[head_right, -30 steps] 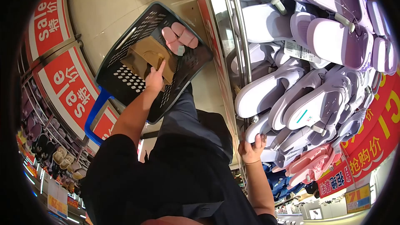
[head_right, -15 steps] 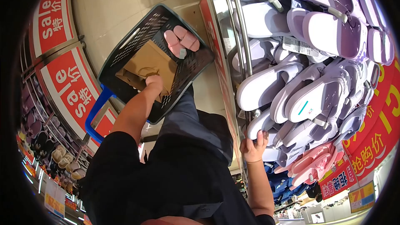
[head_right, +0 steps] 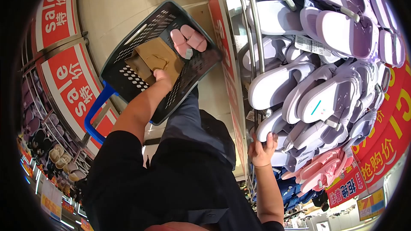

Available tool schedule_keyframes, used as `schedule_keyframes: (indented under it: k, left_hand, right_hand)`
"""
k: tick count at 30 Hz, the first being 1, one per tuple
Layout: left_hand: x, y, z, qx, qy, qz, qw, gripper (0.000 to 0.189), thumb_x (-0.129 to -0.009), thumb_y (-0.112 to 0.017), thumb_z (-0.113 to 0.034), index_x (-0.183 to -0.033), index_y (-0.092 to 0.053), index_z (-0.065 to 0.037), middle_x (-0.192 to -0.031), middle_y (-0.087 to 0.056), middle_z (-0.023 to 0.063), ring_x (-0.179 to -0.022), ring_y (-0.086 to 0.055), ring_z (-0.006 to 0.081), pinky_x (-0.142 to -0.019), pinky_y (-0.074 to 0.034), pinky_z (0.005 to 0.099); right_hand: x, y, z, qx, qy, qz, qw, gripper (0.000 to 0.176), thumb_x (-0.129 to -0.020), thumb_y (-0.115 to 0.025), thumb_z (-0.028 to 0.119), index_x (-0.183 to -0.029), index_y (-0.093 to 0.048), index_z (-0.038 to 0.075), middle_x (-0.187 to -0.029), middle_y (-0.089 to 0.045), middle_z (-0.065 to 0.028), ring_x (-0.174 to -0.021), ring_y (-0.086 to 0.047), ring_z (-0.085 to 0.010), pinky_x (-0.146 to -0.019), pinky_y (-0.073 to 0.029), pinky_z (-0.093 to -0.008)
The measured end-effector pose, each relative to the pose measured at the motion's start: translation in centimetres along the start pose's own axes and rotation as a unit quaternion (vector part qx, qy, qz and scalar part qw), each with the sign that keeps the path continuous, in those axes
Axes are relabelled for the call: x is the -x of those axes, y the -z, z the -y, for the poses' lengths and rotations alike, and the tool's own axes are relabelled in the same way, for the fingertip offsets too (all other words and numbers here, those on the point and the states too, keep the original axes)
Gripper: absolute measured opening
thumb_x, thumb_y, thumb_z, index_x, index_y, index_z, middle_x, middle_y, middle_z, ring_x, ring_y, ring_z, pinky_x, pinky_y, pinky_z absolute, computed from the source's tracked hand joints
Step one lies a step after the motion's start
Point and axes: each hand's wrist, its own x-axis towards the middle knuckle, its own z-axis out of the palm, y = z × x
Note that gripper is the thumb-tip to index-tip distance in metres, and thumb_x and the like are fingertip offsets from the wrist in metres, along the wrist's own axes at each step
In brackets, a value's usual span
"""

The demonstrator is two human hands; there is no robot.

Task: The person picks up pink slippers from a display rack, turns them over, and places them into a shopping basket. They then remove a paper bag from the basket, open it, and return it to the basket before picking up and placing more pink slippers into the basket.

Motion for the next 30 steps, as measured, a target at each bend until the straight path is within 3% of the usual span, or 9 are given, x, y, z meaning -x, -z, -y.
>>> schedule_keyframes:
  k: [3,6,9,13,16,20,23,27,30]
  left_hand:
    - [0.3,2.7,0.3,-0.047,-0.061,0.066,0.995,0.036,-0.091,-0.061,-0.032,-0.123,-0.07,-0.019,-0.117,-0.068,-0.0024,-0.102,-0.064,0.0219,-0.071,-0.041,0.0532]
    - [-2.7,1.8,1.0,-0.086,-0.07,-0.038,0.993,0.048,-0.096,-0.053,-0.037,-0.138,-0.06,-0.014,-0.14,-0.058,0.007,-0.129,-0.052,0.0273,-0.096,-0.037,0.0589]
    - [-7.2,0.5,1.2,0.062,-0.012,0.005,0.998,0.059,-0.099,-0.046,-0.042,-0.148,-0.047,-0.009,-0.152,-0.045,0.0108,-0.145,-0.033,0.0318,-0.113,-0.022,0.0588]
    - [-10.9,-0.5,1.8,0.13,-0.027,0.06,0.989,0.073,-0.093,-0.059,-0.038,-0.157,-0.029,-0.02,-0.159,-0.034,0.0139,-0.145,-0.033,0.0382,-0.112,-0.024,0.0601]
    - [-12.9,-1.0,1.0,0.114,-0.012,0.081,0.99,0.076,-0.091,-0.062,-0.045,-0.157,-0.029,-0.026,-0.162,-0.023,0.017,-0.147,-0.025,0.0426,-0.113,-0.02,0.0634]
    - [-18.8,-8.4,-2.9,-0.017,0.08,0.137,0.987,0.073,-0.093,-0.062,-0.038,-0.157,-0.03,-0.023,-0.162,-0.019,0.0192,-0.149,-0.016,0.0453,-0.113,-0.013,0.0674]
    - [-16.9,-7.9,-3.1,-0.055,0.12,0.155,0.979,0.08,-0.089,-0.067,-0.024,-0.158,-0.026,-0.014,-0.161,-0.021,0.0162,-0.148,-0.017,0.0426,-0.113,-0.01,0.0682]
    - [-16.4,-7.0,-2.5,0.014,0.125,0.153,0.98,0.069,-0.094,-0.06,-0.029,-0.155,-0.033,-0.01,-0.161,-0.021,0.0175,-0.147,-0.02,0.0417,-0.113,-0.013,0.0681]
    - [-14.9,-6.1,-2.1,0.123,0.097,0.095,0.983,0.058,-0.097,-0.054,-0.029,-0.149,-0.042,-0.008,-0.157,-0.031,0.0188,-0.144,-0.029,0.0418,-0.111,-0.019,0.0672]
  right_hand:
    - [0.0,0.3,0.1,0.024,-0.007,0.017,1.0,0.038,-0.068,-0.067,0.003,-0.103,-0.077,0.014,-0.152,-0.028,-0.0226,-0.129,-0.037,-0.0465,-0.108,-0.037,-0.054]
    - [0.8,0.1,-0.3,0.024,-0.009,0.032,0.999,0.043,-0.068,-0.066,0.004,-0.108,-0.076,0.017,-0.151,-0.026,-0.0256,-0.13,-0.033,-0.0477,-0.11,-0.033,-0.0555]
    - [0.0,0.4,0.2,0.038,0.007,0.017,0.999,0.041,-0.067,-0.064,-0.002,-0.105,-0.074,0.011,-0.148,-0.029,-0.0302,-0.125,-0.041,-0.0468,-0.102,-0.038,-0.0512]
    - [1.0,-0.1,-0.4,0.023,0.033,-0.008,0.999,0.042,-0.065,-0.065,-0.004,-0.105,-0.074,0.006,-0.143,-0.033,-0.036,-0.132,-0.035,-0.0502,-0.112,-0.029,-0.0507]
    - [2.4,-0.3,-0.8,0.084,0.049,0.02,0.995,0.035,-0.07,-0.063,-0.006,-0.103,-0.072,0.001,-0.116,-0.057,-0.0257,-0.123,-0.043,-0.0455,-0.108,-0.033,-0.0498]
    - [1.9,0.9,0.2,-0.111,-0.057,0.11,0.986,0.036,-0.079,-0.054,-0.01,-0.115,-0.06,-0.006,-0.096,-0.064,-0.019,-0.074,-0.057,-0.0254,-0.07,-0.049,-0.0365]
    - [-0.6,0.2,0.4,-0.15,0.037,0.082,0.985,0.047,-0.09,-0.045,-0.01,-0.137,-0.042,-0.012,-0.1,-0.065,-0.027,-0.053,-0.051,-0.0173,-0.049,-0.045,-0.0288]
    - [-1.3,0.0,0.6,-0.117,0.025,0.064,0.991,0.037,-0.088,-0.05,-0.011,-0.124,-0.054,-0.012,-0.092,-0.067,-0.0214,-0.055,-0.051,-0.0172,-0.046,-0.039,-0.0272]
    - [2.1,0.6,-0.4,0.052,0.045,0.092,0.993,0.035,-0.077,-0.055,-0.01,-0.108,-0.068,-0.001,-0.114,-0.058,-0.0233,-0.081,-0.055,-0.029,-0.069,-0.045,-0.0397]
